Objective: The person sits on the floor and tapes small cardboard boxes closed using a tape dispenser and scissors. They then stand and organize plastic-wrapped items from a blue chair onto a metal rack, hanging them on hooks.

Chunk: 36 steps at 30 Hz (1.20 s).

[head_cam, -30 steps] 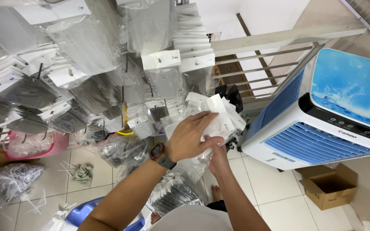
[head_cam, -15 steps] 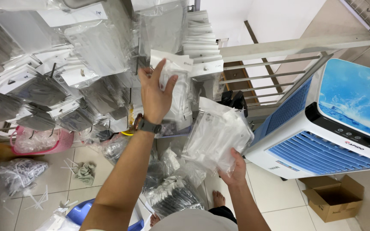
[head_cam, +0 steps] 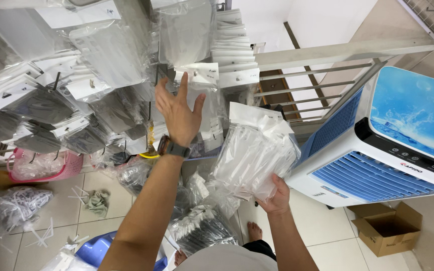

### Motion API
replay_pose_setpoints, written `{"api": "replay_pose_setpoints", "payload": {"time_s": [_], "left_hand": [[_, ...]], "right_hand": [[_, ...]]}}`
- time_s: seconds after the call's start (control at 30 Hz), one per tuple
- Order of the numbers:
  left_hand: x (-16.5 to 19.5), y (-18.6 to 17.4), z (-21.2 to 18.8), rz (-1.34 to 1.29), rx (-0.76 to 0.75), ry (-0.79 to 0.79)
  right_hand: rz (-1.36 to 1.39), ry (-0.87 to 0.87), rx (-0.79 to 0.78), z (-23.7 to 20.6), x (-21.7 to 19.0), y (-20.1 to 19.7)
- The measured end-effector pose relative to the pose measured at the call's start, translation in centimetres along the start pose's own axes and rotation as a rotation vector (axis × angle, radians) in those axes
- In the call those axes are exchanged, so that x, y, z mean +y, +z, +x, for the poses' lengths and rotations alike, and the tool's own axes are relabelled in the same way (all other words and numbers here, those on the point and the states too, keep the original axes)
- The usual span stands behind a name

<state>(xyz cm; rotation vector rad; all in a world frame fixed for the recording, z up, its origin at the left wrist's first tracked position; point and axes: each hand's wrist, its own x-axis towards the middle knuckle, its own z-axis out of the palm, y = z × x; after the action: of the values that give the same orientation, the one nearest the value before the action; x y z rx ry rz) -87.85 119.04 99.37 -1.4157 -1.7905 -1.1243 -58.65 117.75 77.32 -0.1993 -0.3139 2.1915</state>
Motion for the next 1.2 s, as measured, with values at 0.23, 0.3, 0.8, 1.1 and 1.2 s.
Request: {"api": "replay_pose_setpoints", "payload": {"time_s": [0.23, 0.3, 0.8, 1.1, 1.2], "left_hand": [[4.9, -2.6, -3.8, -0.915, -0.719, -0.454], [4.4, -2.7, -3.3, -1.037, -0.647, -0.43], [-1.7, -0.2, 1.2, -0.537, -0.31, -0.325], [5.3, -2.9, -1.9, -0.948, -0.523, -0.318], [5.3, -3.0, -2.5, -0.944, -0.683, -0.464]], "right_hand": [[-0.018, 0.028, -0.014, 0.3, 0.0, 0.1], [-0.016, -0.004, 0.014, 0.5, 0.0, 0.4], [-0.028, -0.094, 0.002, -0.6, -1.1, 1.0], [-0.041, -0.001, -0.073, 0.5, -0.7, -0.8], [0.024, 0.026, -0.158, 1.0, -0.5, -0.5]]}}
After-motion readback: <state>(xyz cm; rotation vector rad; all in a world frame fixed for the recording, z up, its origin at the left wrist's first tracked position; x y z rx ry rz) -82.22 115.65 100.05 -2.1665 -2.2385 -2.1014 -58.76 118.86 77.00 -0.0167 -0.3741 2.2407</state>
